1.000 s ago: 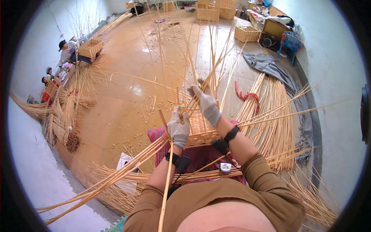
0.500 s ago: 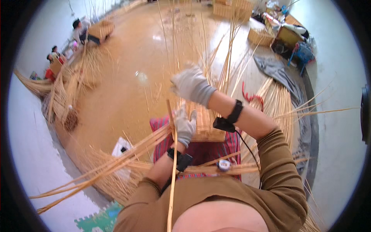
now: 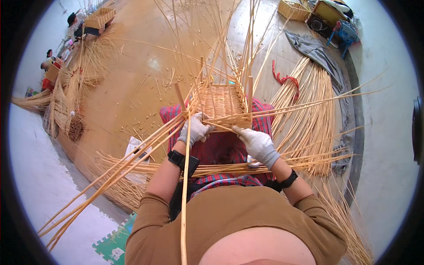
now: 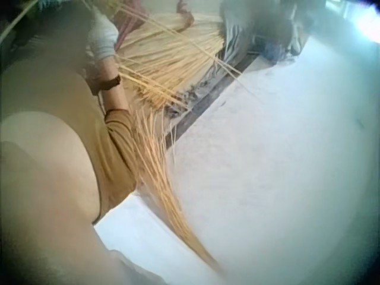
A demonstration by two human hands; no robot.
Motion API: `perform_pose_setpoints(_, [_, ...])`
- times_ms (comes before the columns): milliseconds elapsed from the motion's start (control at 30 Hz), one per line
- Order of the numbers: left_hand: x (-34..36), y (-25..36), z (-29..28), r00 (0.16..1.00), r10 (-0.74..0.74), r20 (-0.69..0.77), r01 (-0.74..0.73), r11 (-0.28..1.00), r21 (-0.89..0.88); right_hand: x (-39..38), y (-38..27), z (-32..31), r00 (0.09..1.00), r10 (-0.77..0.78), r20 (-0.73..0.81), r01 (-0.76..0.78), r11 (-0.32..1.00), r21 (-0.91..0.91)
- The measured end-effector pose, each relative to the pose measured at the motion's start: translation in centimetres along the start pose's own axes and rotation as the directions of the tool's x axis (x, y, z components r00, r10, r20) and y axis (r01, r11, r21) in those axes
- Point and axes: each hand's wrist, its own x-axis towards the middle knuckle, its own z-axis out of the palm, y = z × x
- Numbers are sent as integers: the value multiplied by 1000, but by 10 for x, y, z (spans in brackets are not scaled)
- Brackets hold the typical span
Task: Weaving a rectangular wicker basket from long willow or rattan strands.
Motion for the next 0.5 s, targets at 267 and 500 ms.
perform_pose_setpoints(267, [7,-25,4,997,27,-73,-48,952,-303,-8,-50,-12,940,251,233,-324,432,842])
perform_pose_setpoints(500, [8,-14,8,991,35,-130,-80,930,-358,18,21,-1,766,475,-434,48,631,775])
